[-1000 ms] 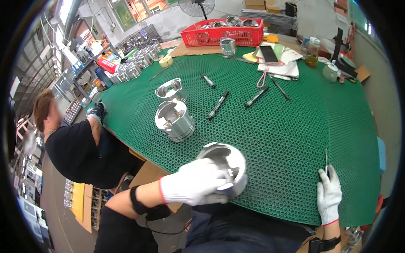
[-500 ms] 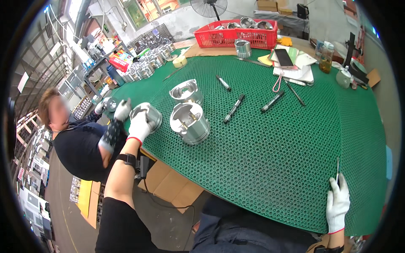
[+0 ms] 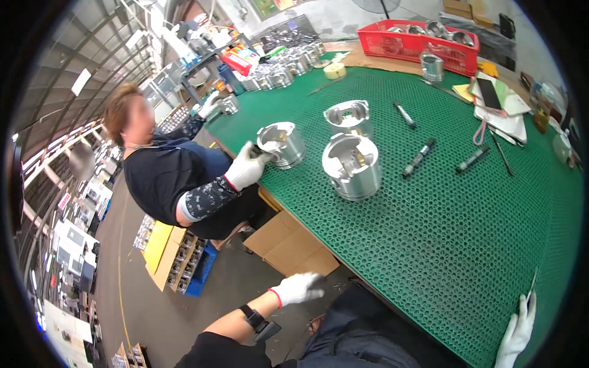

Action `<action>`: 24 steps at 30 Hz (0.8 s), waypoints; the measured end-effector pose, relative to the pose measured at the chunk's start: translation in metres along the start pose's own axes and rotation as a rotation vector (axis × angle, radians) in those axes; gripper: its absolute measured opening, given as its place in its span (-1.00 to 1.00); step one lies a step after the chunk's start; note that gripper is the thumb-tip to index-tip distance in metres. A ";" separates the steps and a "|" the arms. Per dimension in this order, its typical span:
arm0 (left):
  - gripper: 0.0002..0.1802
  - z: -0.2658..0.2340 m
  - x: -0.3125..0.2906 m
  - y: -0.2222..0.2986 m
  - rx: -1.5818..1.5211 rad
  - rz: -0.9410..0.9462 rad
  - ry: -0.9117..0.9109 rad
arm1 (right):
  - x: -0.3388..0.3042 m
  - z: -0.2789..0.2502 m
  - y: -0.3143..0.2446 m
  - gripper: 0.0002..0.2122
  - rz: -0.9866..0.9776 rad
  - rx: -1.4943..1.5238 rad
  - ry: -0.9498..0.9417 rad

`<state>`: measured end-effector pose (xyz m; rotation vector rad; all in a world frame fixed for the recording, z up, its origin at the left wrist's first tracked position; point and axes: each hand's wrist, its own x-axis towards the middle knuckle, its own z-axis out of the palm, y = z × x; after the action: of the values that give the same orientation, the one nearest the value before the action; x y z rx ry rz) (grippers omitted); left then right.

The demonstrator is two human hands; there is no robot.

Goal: Assembling and inspecting engine pistons at a workbench.

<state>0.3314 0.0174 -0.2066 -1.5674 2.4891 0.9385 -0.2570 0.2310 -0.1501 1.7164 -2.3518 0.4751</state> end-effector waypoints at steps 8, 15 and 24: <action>-0.36 0.123 0.037 -0.031 0.138 -0.090 -0.681 | -0.025 -0.040 -0.018 -0.50 -0.042 -0.114 -0.139; -0.61 0.127 0.096 -0.007 0.399 0.036 -1.351 | -0.023 -0.051 -0.033 -0.54 -0.026 -0.081 -0.202; -0.61 0.148 0.097 -0.009 0.453 0.020 -1.044 | -0.019 -0.051 -0.027 -0.51 -0.019 -0.069 -0.176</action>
<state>0.2527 0.0131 -0.3654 -0.6310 1.7579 0.7986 -0.2269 0.2587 -0.1049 1.8141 -2.4363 0.2450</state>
